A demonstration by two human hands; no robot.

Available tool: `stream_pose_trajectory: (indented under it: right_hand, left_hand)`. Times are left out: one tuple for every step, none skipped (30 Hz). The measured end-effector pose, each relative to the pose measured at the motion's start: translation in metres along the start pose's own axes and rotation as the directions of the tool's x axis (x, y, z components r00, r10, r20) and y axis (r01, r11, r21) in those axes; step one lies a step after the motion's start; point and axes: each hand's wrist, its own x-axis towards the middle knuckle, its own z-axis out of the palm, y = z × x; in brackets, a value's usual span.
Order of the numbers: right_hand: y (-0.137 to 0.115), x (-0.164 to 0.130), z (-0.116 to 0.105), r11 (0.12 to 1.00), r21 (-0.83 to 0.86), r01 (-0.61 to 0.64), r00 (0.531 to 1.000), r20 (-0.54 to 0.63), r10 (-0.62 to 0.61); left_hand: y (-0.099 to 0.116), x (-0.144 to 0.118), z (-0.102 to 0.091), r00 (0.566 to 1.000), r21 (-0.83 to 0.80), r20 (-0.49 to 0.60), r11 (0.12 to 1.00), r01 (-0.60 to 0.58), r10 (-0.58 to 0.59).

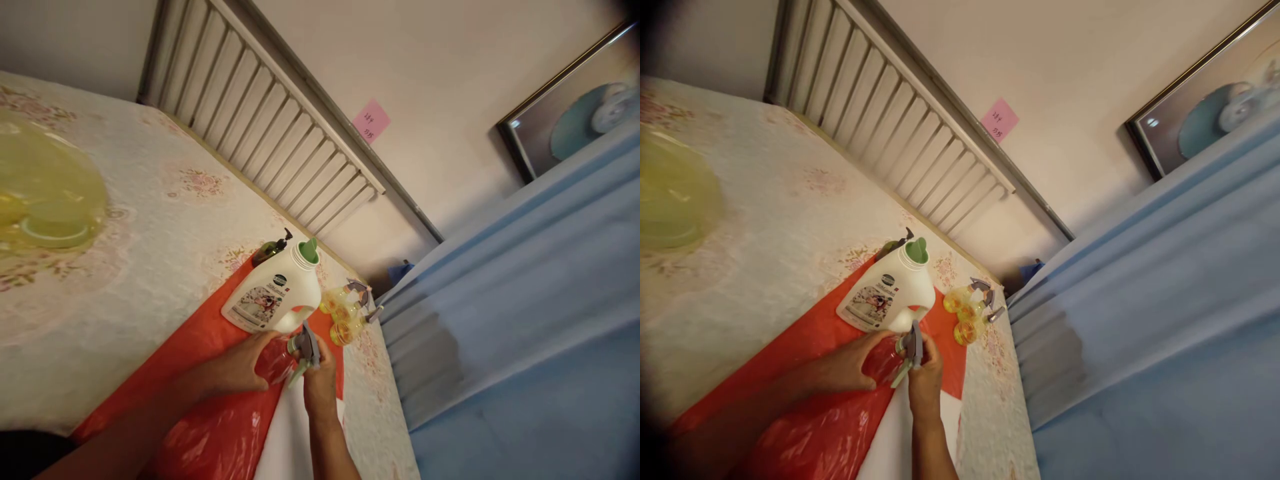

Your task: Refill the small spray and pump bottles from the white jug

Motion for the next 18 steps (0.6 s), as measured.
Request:
stream_pose_trajectory:
  right_hand:
    - [0.0,0.0,0.0,1.0,0.005,0.001,1.0,-0.002,-0.001]
    - [0.001,0.0,0.0,1.0,0.012,0.001,1.0,-0.002,-0.001]
    - [0.003,0.0,0.001,1.0,0.019,0.002,1.0,0.001,-0.002]
    - [0.004,0.0,0.001,1.0,0.027,0.004,1.0,0.006,-0.005]
    - [0.006,0.001,0.001,0.999,0.037,0.009,1.0,0.011,-0.009]
    - [0.008,0.001,0.001,0.999,0.047,0.013,1.0,0.018,-0.014]
    - [0.009,0.002,0.001,0.998,0.055,0.016,1.0,0.023,-0.018]
    - [0.01,0.003,0.002,0.998,0.057,0.02,0.999,0.026,-0.022]
    - [0.011,0.003,0.002,0.998,0.054,0.026,0.999,0.029,-0.027]
    - [0.011,0.004,0.003,0.998,0.046,0.034,0.999,0.028,-0.035]
    - [0.011,0.005,0.004,0.998,0.035,0.043,0.999,0.022,-0.044]
    - [0.011,0.005,0.005,0.998,0.023,0.052,0.999,0.008,-0.052]
    - [0.012,0.006,0.007,0.998,0.013,0.059,0.998,-0.012,-0.059]
    - [0.013,0.006,0.008,0.998,0.005,0.062,0.997,-0.035,-0.062]
    - [0.015,0.007,0.01,0.998,0.001,0.062,0.996,-0.059,-0.062]
    - [0.017,0.008,0.012,0.998,-0.002,0.062,0.995,-0.083,-0.062]
    - [0.019,0.009,0.014,0.998,-0.006,0.062,0.993,-0.102,-0.062]
    - [0.022,0.009,0.015,0.998,-0.012,0.063,0.991,-0.119,-0.064]
  left_hand:
    - [0.001,0.0,0.0,1.0,0.0,0.003,1.0,0.004,-0.004]
    - [0.002,0.0,0.0,1.0,0.0,0.004,1.0,0.012,-0.012]
    - [0.003,-0.001,-0.001,1.0,-0.001,0.003,1.0,0.023,-0.023]
    - [0.004,-0.001,-0.001,1.0,-0.003,0.001,1.0,0.03,-0.03]
    - [0.005,-0.001,-0.001,1.0,-0.006,0.0,0.999,0.032,-0.032]
    - [0.005,-0.002,-0.001,1.0,-0.01,0.0,1.0,0.027,-0.027]
    - [0.006,-0.002,-0.001,1.0,-0.013,0.0,1.0,0.021,-0.021]
    - [0.006,-0.002,-0.001,1.0,-0.014,-0.001,1.0,0.018,-0.018]
    - [0.006,-0.002,-0.001,1.0,-0.013,-0.003,1.0,0.021,-0.021]
    - [0.006,-0.001,0.0,1.0,-0.012,-0.006,0.999,0.03,-0.03]
    - [0.006,-0.001,0.0,0.999,-0.011,-0.008,0.999,0.042,-0.042]
    - [0.005,-0.001,0.0,0.999,-0.01,-0.009,0.999,0.052,-0.053]
    - [0.005,-0.001,0.0,0.999,-0.01,-0.005,0.999,0.054,-0.054]
    - [0.005,0.0,0.0,0.999,-0.012,0.0,0.999,0.048,-0.048]
    - [0.004,0.0,0.0,0.999,-0.012,0.003,0.999,0.04,-0.04]
    - [0.004,0.0,0.0,0.999,-0.011,0.003,0.999,0.033,-0.033]
    - [0.003,0.0,0.0,1.0,-0.013,-0.006,1.0,0.027,-0.027]
    - [0.003,0.0,0.0,1.0,-0.013,-0.017,1.0,0.026,-0.026]
